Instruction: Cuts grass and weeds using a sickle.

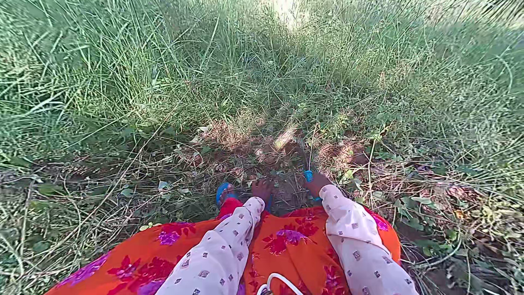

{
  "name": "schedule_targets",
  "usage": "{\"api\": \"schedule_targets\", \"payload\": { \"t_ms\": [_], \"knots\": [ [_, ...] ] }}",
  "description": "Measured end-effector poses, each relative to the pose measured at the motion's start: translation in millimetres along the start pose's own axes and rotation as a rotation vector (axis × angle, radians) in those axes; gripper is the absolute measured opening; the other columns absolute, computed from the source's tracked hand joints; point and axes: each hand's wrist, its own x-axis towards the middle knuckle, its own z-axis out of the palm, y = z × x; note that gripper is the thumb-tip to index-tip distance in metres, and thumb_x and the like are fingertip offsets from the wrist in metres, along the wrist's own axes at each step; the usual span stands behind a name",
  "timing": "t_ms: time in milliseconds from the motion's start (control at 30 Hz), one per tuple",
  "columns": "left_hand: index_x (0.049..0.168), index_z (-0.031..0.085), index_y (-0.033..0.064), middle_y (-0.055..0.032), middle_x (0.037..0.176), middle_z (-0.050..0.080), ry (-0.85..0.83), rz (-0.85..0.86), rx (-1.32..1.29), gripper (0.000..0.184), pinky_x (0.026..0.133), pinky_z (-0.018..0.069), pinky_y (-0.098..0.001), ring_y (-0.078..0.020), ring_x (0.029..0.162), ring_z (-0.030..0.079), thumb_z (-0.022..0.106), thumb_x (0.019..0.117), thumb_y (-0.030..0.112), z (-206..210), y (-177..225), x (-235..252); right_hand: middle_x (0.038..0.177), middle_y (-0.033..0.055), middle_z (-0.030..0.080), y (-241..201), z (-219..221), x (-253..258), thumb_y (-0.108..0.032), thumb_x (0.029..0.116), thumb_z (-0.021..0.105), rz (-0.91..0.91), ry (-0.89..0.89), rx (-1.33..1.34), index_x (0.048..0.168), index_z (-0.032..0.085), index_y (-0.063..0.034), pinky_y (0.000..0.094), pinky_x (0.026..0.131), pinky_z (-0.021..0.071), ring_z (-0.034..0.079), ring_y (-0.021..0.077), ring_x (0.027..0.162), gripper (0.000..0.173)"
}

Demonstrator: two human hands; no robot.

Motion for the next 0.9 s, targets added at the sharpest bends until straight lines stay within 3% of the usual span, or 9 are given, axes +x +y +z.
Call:
{"api": "schedule_targets", "payload": {
  "t_ms": [200, 367, 533, 600, 667, 733, 767, 833, 900],
  "knots": [
    [0.155, 0.047, 0.0247, -0.0017, 0.165, 0.037, 0.043, 0.003, -0.054, 0.054, 0.122, 0.0128, -0.0658, -0.0326, 0.158, 0.017, 0.053, 0.1029, 0.012, 4, -4, -2, 0.124, 0.0242, 0.063, -2, -6, -10, -0.032, 0.1016, 0.064, -0.187, 0.051, 0.385, 0.144, 0.050, -0.0022, 0.0549, 0.093, 0.0514, 0.065, 0.0358, 0.107, 0.053],
    [0.154, 0.048, 0.0273, 0.0001, 0.166, 0.037, 0.051, 0.005, -0.039, 0.053, 0.122, 0.0125, -0.0653, -0.0314, 0.158, 0.017, 0.052, 0.1028, 0.013, 4, -5, 2, 0.127, 0.0244, 0.064, -9, -7, 3, -0.035, 0.1026, 0.061, -0.153, 0.164, 0.341, 0.146, 0.048, -0.0029, 0.0572, 0.100, 0.0472, 0.063, 0.0378, 0.117, 0.056],
    [0.155, 0.047, 0.0256, -0.0001, 0.166, 0.036, 0.045, 0.021, -0.044, 0.055, 0.122, 0.0124, -0.0670, -0.0330, 0.158, 0.016, 0.055, 0.1020, 0.012, 6, -4, 3, 0.142, 0.0254, 0.057, -4, -2, 19, -0.040, 0.1037, 0.059, -0.011, 0.043, 0.100, 0.145, 0.050, 0.0016, 0.0553, 0.112, 0.0405, 0.054, 0.0366, 0.135, 0.059],
    [0.156, 0.045, 0.0250, 0.0004, 0.166, 0.035, 0.039, 0.023, -0.028, 0.057, 0.122, 0.0126, -0.0669, -0.0322, 0.158, 0.016, 0.055, 0.1019, 0.012, 3, -3, 1, 0.141, 0.0254, 0.057, -4, -2, 18, -0.038, 0.1043, 0.058, -0.007, 0.004, 0.105, 0.142, 0.053, 0.0025, 0.0542, 0.111, 0.0413, 0.055, 0.0354, 0.133, 0.055],
    [0.156, 0.046, 0.0238, 0.0001, 0.166, 0.036, 0.044, 0.029, -0.026, 0.056, 0.122, 0.0126, -0.0669, -0.0324, 0.158, 0.017, 0.055, 0.1018, 0.012, 3, -3, 0, 0.129, 0.0226, 0.062, -3, -7, 11, -0.031, 0.1059, 0.057, -0.045, -0.032, 0.284, 0.141, 0.053, 0.0018, 0.0475, 0.098, 0.0493, 0.063, 0.0301, 0.113, 0.048],
    [0.154, 0.048, 0.0229, -0.0004, 0.165, 0.038, 0.060, 0.036, -0.034, 0.054, 0.121, 0.0130, -0.0665, -0.0328, 0.158, 0.018, 0.055, 0.1021, 0.011, 3, -3, 0, 0.094, 0.0110, 0.060, 0, -9, 5, -0.026, 0.1088, 0.052, -0.125, -0.066, 0.574, 0.134, 0.051, -0.0009, 0.0322, 0.062, 0.0541, 0.060, 0.0171, 0.066, 0.036],
    [0.154, 0.048, 0.0231, 0.0003, 0.165, 0.038, 0.056, 0.037, -0.032, 0.054, 0.121, 0.0130, -0.0660, -0.0324, 0.158, 0.018, 0.054, 0.1023, 0.011, 4, -3, 1, 0.086, 0.0084, 0.058, 0, -8, 4, -0.025, 0.1089, 0.052, -0.162, -0.064, 0.664, 0.131, 0.051, -0.0015, 0.0301, 0.055, 0.0534, 0.058, 0.0151, 0.058, 0.032],
    [0.154, 0.049, 0.0228, 0.0021, 0.164, 0.040, 0.052, 0.037, -0.022, 0.052, 0.122, 0.0130, -0.0650, -0.0308, 0.158, 0.018, 0.052, 0.1028, 0.010, 5, -4, -1, 0.100, 0.0140, 0.063, -4, -3, 9, -0.027, 0.1063, 0.057, -0.201, 0.031, 0.592, 0.139, 0.051, -0.0022, 0.0382, 0.069, 0.0556, 0.063, 0.0210, 0.074, 0.041],
    [0.153, 0.049, 0.0210, 0.0026, 0.163, 0.042, 0.055, 0.039, -0.020, 0.051, 0.122, 0.0132, -0.0647, -0.0306, 0.158, 0.019, 0.050, 0.1033, 0.010, 3, -4, -3, 0.128, 0.0241, 0.063, -10, 0, 14, -0.031, 0.1039, 0.059, -0.179, 0.125, 0.463, 0.146, 0.048, -0.0016, 0.0534, 0.098, 0.0488, 0.063, 0.0344, 0.113, 0.052]
  ]
}}
